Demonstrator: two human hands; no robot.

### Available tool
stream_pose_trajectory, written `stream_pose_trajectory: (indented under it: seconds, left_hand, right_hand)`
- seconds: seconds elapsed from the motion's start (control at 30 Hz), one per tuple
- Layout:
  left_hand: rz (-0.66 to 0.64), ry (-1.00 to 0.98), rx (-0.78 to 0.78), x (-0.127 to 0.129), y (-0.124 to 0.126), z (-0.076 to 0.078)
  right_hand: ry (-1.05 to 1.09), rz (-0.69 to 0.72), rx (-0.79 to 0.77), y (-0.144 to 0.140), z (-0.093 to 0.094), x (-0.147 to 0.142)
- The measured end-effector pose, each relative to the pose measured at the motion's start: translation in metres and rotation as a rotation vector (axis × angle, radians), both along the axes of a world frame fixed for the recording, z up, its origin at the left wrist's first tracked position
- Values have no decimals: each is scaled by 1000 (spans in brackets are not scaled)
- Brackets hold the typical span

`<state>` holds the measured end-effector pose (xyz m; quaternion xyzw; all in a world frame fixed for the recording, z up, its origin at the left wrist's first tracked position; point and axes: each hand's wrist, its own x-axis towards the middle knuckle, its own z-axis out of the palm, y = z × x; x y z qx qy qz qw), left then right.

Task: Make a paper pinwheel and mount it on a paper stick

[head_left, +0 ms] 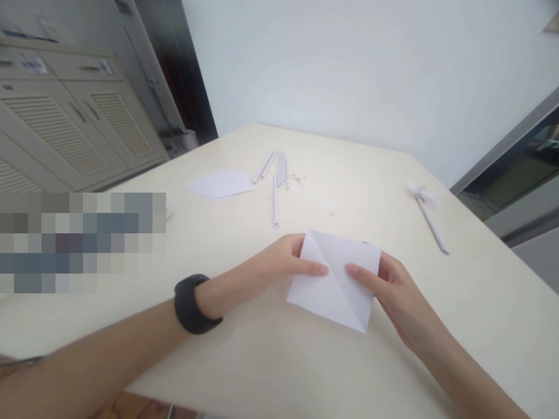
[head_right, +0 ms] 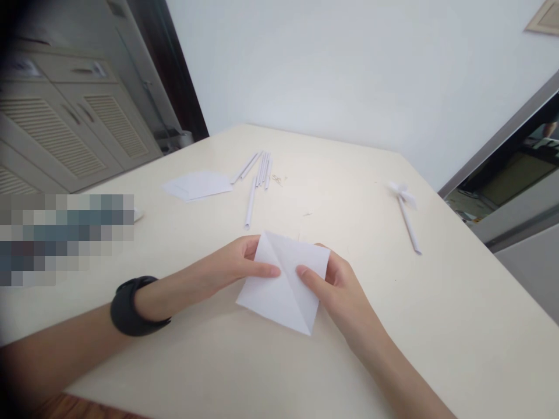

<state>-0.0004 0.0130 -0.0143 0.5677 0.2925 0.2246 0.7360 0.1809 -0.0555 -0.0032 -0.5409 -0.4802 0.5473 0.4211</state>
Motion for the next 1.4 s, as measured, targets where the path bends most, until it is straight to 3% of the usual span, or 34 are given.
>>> stream_pose_trajectory:
  seconds: [0.23,0.43,0.93,1.17,1.4]
  left_hand:
    - [41,13,-24,0,1,3]
    - [-35,66,-35,-2,-2,12]
    - [6,129,39,0,-4,18]
    - [22,106,42,-1,-4,17]
    - [32,31,32,-1,-1,6]
  right_hand:
    - [-68,19,6,0,-2,-1]
    - [-58,13,-43,0,-5,-3]
    - [-61,-5,-105,-3,-7,-8]
    - [-64,-4,-70,-3,-6,-9]
    - [-76,-40,-154,-5,-4,-10]
